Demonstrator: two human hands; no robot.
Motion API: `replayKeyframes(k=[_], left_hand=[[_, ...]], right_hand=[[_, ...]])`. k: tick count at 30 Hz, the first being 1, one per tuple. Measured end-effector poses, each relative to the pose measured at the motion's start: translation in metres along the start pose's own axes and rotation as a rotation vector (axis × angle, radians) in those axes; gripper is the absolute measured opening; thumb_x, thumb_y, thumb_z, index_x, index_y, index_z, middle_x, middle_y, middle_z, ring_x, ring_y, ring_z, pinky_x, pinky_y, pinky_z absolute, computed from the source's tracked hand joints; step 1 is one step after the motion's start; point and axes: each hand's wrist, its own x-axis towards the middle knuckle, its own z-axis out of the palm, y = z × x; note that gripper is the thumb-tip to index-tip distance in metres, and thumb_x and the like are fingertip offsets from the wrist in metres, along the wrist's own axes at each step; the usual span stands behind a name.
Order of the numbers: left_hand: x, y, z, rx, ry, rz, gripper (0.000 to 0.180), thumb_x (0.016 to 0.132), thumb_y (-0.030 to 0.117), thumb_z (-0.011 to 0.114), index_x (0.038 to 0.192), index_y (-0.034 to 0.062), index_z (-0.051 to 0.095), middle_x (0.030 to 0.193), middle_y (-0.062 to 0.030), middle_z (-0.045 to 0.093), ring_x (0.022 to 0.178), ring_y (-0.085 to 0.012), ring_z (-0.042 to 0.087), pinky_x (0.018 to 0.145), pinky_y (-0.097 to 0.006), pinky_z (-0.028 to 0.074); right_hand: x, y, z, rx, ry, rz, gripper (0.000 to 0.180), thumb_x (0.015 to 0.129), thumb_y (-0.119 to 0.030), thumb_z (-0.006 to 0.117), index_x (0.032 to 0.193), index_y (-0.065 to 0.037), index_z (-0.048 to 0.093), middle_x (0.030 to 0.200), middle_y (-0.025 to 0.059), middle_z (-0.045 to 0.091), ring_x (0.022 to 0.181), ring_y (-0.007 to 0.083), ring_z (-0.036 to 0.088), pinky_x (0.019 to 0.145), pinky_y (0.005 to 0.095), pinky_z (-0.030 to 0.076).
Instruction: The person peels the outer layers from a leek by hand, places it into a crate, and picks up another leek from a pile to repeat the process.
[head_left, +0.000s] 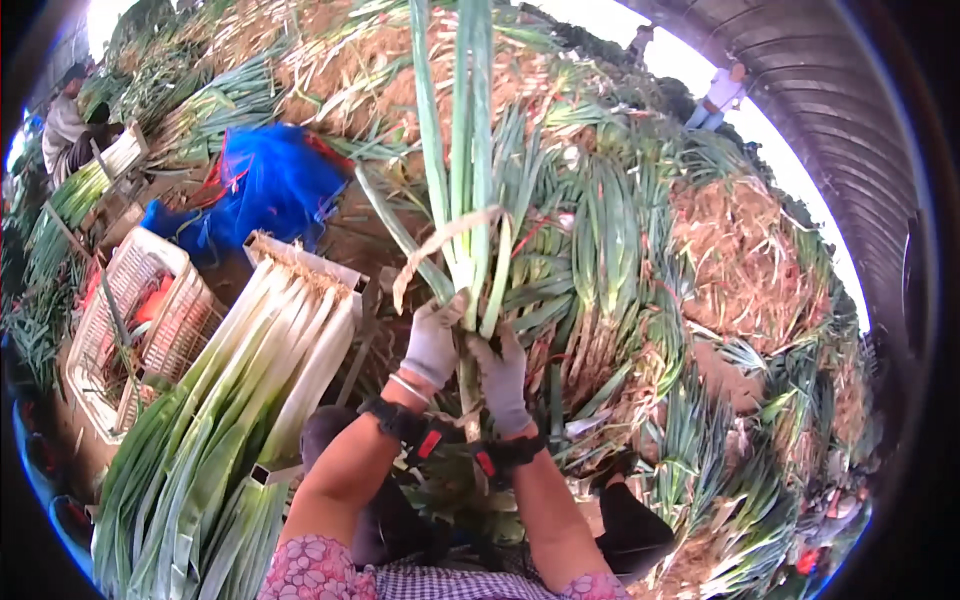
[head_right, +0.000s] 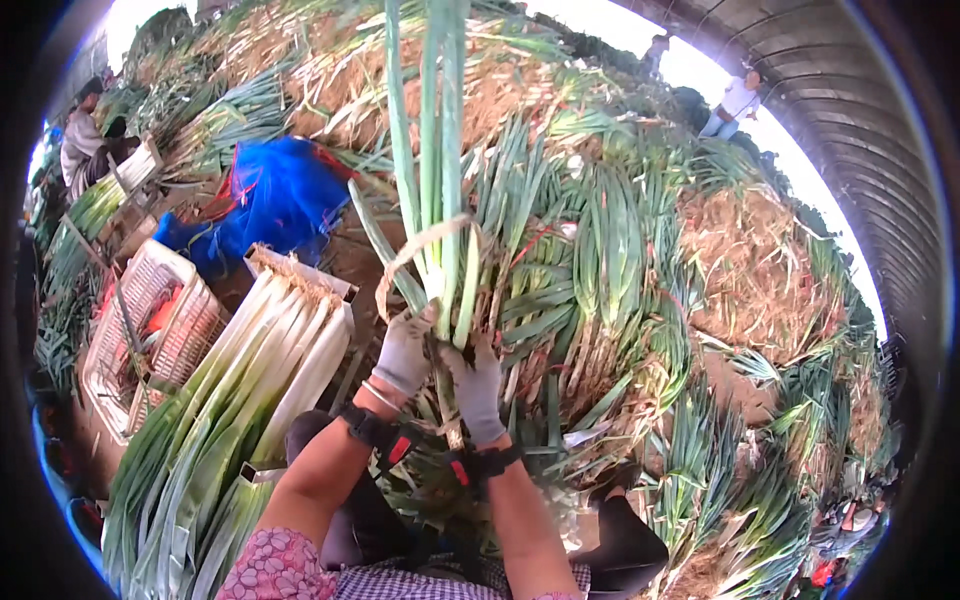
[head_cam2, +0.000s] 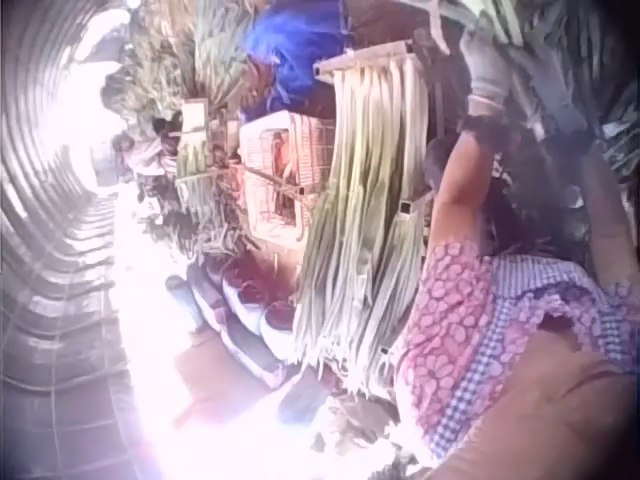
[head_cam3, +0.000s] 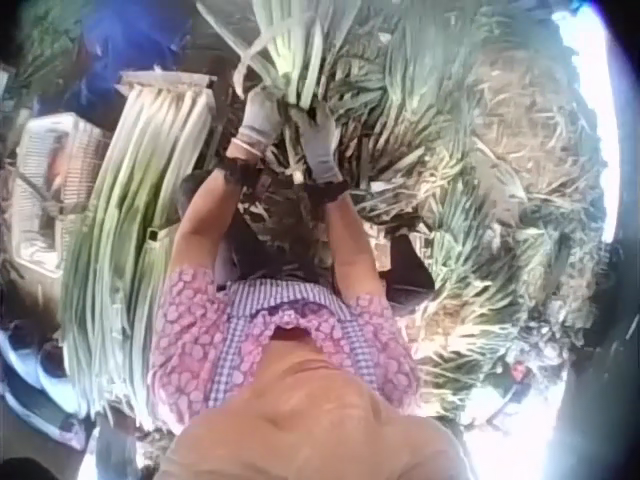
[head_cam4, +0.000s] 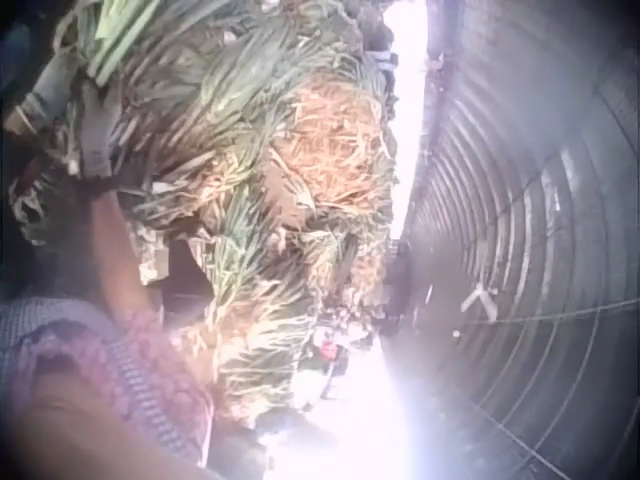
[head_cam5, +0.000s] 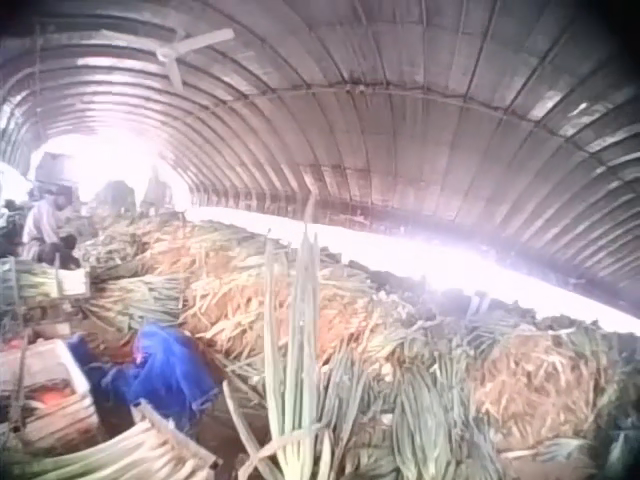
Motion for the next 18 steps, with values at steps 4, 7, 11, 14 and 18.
replayKeyframes(k=[4, 7, 11, 14, 18], left_hand=[[-0.003, -0.02, 0.002, 0.443, -0.06, 0.231, 0.021, 0.093, 0.011, 0.051, 0.108, 0.0002, 0.06, 0.095, -0.0133, 0.065, 0.082, -0.0226, 0.062, 0.071, -0.029, 0.05], [-0.007, -0.021, -0.006, 0.372, -0.117, 0.209, 0.02, 0.096, 0.015, 0.05, 0.103, 0.0011, 0.063, 0.09, -0.0043, 0.066, 0.076, -0.0119, 0.062, 0.066, -0.025, 0.049], [-0.013, -0.009, 0.01, 0.76, -0.269, 0.539, 0.022, 0.088, 0.009, 0.053, 0.105, 0.0004, 0.064, 0.09, -0.0084, 0.067, 0.084, -0.0196, 0.063, 0.077, -0.029, 0.05], [-0.007, -0.009, -0.01, 1.397, -0.283, 0.96, 0.026, 0.08, 0.006, 0.054, 0.104, 0.004, 0.065, 0.089, -0.0105, 0.067, 0.081, -0.0285, 0.064, 0.078, -0.034, 0.05], [-0.003, -0.004, -0.012, 0.746, -0.215, 0.382, 0.023, 0.08, 0.006, 0.054, 0.099, 0.0042, 0.067, 0.088, -0.0106, 0.068, 0.08, -0.0286, 0.065, 0.077, -0.035, 0.051]], right_hand=[[-0.011, 0.02, -0.011, 0.265, 0.092, 0.035, 0.03, 0.086, -0.009, 0.059, 0.114, 0.001, 0.057, 0.101, 0.001, 0.06, 0.087, 0.0107, 0.054, 0.075, 0.0261, 0.046], [-0.017, 0.037, -0.005, 0.353, 0.174, 0.04, 0.026, 0.087, -0.011, 0.061, 0.111, -0.001, 0.058, 0.1, -0.0009, 0.058, 0.084, 0.0087, 0.052, 0.072, 0.0249, 0.045], [-0.025, 0.038, -0.01, 0.418, 0.246, 0.115, 0.02, 0.087, -0.014, 0.064, 0.103, -0.002, 0.059, 0.086, -0.0037, 0.058, 0.075, 0.0076, 0.05, 0.066, 0.0245, 0.043], [-0.03, 0.023, -0.014, 0.166, 0.242, 0.112, 0.023, 0.087, -0.015, 0.064, 0.102, 0.0, 0.059, 0.082, 0.0001, 0.059, 0.071, 0.0078, 0.05, 0.064, 0.0259, 0.043], [-0.042, 0.077, -0.043, -0.434, 0.288, 0.192, 0.038, 0.08, -0.033, 0.066, 0.097, 0.0, 0.059, 0.078, 0.0183, 0.065, 0.076, 0.0317, 0.066, 0.07, 0.0383, 0.05]])
